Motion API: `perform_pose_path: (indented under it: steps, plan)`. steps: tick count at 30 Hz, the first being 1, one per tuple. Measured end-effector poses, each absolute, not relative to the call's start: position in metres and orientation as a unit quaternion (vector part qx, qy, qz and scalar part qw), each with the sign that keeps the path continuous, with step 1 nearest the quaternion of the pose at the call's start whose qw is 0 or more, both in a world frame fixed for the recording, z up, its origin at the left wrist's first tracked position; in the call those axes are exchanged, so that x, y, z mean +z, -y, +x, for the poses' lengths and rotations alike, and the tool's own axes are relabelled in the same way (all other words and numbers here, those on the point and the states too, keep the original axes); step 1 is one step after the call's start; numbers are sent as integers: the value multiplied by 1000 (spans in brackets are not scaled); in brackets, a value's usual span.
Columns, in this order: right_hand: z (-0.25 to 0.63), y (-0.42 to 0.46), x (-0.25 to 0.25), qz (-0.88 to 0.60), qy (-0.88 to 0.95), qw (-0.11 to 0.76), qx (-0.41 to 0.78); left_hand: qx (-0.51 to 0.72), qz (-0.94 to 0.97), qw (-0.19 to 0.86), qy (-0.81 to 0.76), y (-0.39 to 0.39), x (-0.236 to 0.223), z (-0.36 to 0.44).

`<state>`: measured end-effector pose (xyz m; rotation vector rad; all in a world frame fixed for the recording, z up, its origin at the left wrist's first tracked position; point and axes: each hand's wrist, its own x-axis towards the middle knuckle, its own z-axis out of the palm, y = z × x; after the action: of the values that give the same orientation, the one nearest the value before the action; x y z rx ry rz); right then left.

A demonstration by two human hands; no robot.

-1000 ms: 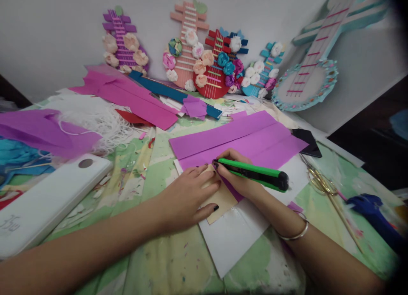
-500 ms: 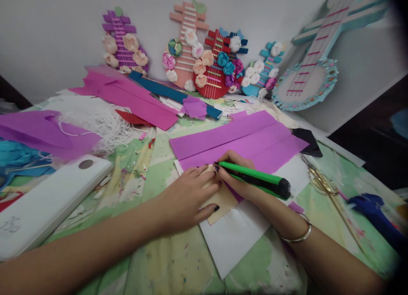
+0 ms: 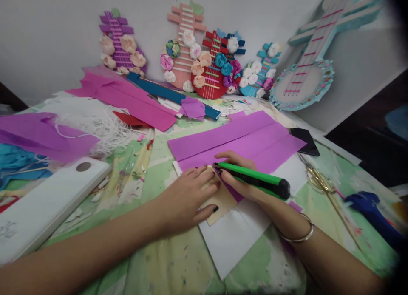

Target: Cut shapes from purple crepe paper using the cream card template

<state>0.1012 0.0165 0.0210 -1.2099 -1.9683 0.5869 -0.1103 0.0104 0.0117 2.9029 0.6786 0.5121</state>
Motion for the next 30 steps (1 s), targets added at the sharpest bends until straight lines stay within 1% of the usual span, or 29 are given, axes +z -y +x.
perform_pose_path:
  steps: [4, 6, 30]
  plan:
    - [105, -13, 30, -405, 808, 338, 261, 168, 958, 65, -224, -11, 13, -109]
    - [105, -12, 33, -394, 815, 332, 264, 164, 958, 71, -225, -11, 13, -109]
    - [103, -6, 30, -422, 803, 343, 242, 162, 958, 62, -228, -10, 13, -110]
